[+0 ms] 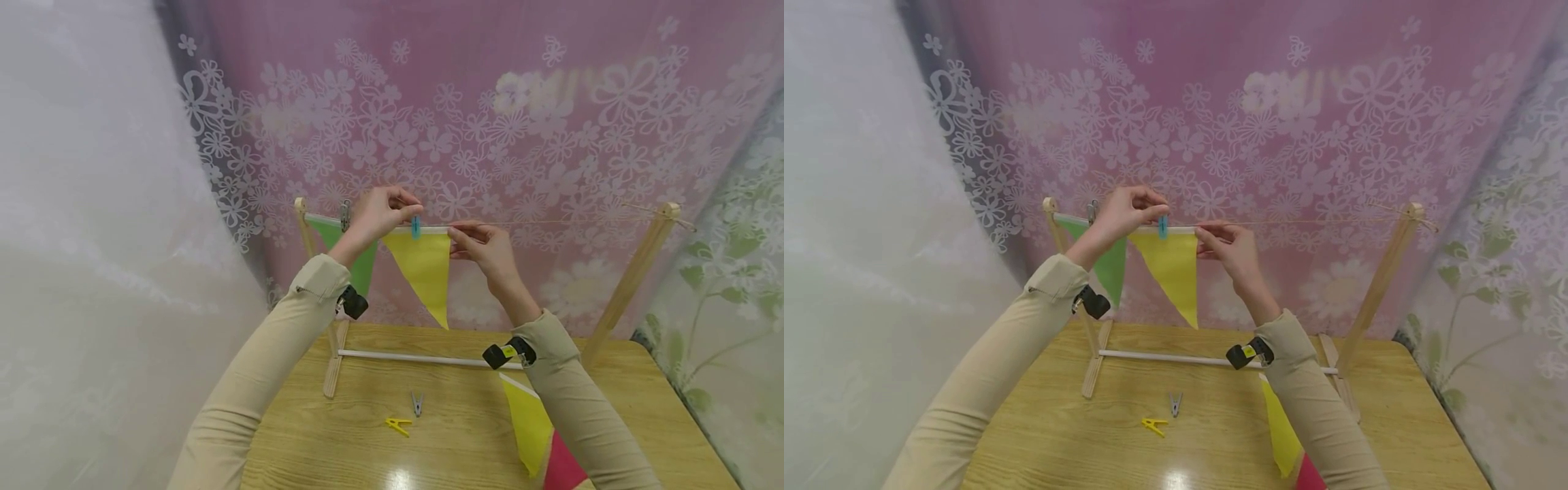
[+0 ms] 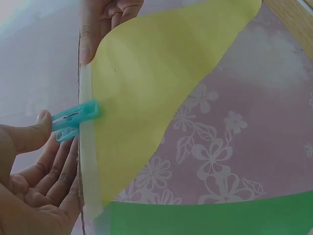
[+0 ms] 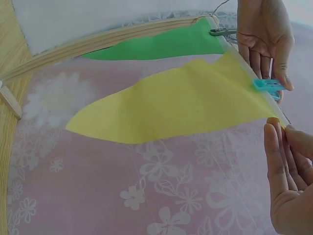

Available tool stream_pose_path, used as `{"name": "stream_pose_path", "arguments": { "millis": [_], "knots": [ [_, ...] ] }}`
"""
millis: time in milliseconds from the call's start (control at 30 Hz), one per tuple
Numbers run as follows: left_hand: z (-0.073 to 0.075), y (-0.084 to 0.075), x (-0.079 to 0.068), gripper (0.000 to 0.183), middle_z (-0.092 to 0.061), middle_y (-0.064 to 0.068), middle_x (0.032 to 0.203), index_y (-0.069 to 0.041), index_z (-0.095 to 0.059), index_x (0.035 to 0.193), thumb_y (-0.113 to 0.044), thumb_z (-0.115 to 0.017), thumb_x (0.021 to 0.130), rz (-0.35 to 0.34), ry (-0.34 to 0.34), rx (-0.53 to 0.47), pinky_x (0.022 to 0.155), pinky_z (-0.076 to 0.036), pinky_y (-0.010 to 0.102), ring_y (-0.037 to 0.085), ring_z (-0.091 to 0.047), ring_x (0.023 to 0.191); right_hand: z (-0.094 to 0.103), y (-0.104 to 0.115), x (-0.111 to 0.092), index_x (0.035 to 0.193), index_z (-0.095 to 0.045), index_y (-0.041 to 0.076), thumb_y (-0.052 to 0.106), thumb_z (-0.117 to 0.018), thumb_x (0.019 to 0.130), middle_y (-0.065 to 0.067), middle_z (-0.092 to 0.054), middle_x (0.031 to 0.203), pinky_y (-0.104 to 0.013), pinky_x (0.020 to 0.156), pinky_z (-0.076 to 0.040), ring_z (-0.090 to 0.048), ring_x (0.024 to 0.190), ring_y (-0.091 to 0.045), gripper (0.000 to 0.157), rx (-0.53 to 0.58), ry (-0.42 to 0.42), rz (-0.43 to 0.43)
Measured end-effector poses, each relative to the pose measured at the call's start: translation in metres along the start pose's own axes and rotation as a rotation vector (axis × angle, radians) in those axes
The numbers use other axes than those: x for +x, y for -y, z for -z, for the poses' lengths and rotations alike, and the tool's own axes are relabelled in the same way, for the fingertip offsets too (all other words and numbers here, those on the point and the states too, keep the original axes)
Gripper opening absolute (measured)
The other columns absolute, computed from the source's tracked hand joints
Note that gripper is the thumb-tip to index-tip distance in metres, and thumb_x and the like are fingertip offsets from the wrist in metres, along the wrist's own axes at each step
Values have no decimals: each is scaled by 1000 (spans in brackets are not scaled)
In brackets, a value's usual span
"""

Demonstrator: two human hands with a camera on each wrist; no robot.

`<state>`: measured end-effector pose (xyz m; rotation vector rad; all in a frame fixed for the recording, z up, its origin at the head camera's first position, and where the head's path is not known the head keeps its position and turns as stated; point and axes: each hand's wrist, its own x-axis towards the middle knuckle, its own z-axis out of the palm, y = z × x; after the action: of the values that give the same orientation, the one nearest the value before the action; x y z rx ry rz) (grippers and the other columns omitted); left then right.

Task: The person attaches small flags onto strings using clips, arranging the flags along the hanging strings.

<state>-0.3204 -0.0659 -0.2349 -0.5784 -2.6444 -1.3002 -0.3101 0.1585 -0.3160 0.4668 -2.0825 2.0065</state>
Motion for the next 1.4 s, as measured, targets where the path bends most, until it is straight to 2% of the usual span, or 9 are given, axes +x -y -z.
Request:
{"name": "stream_pose_path", "arguments": {
  "millis": [333, 600, 867, 1133, 1400],
  "knots": [
    [1, 1, -2, 33, -72, 6, 112, -11, -72, 121, -35, -70, 98, 13, 32, -33, 90, -55, 35, 20, -69, 97, 1, 1, -1, 126, -63, -11, 22, -71, 98, 4, -71, 99, -28, 74, -62, -72, 76, -12, 44, 8, 16, -1],
    [2, 4, -2, 42, -68, 10, 126, -8, -65, 134, -32, -67, 100, -59, 92, -56, 98, -52, 39, 23, -64, 115, 1, 0, -2, 127, -62, -10, 22, -70, 98, 4, -72, 98, -31, 77, -62, -72, 78, -13, 43, 7, 32, -14],
    [2, 1, -2, 41, -64, 10, 135, -12, -65, 135, -31, -68, 99, -60, 118, -28, 101, -52, 39, 25, -62, 121, 2, -1, -2, 127, -63, -9, 24, -70, 98, 4, -71, 103, -28, 79, -61, -72, 87, -12, 45, -22, 34, -17],
    [1, 0, -2, 42, -64, 8, 134, -12, -64, 136, -32, -67, 100, -63, 108, -51, 103, -51, 40, 26, -61, 123, 4, -4, -3, 129, -63, -9, 23, -69, 99, -9, -69, 114, -31, 88, -59, -72, 93, -12, 44, -60, 39, -20],
    [2, -2, -1, 40, -68, 5, 130, -12, -65, 135, -35, -64, 102, -71, 60, -51, 102, -51, 40, 22, -63, 121, 7, -5, -4, 134, -59, -7, 23, -70, 98, -8, -64, 119, -26, 87, -58, -71, 94, -11, 48, -59, 39, -39]
  ]
}}
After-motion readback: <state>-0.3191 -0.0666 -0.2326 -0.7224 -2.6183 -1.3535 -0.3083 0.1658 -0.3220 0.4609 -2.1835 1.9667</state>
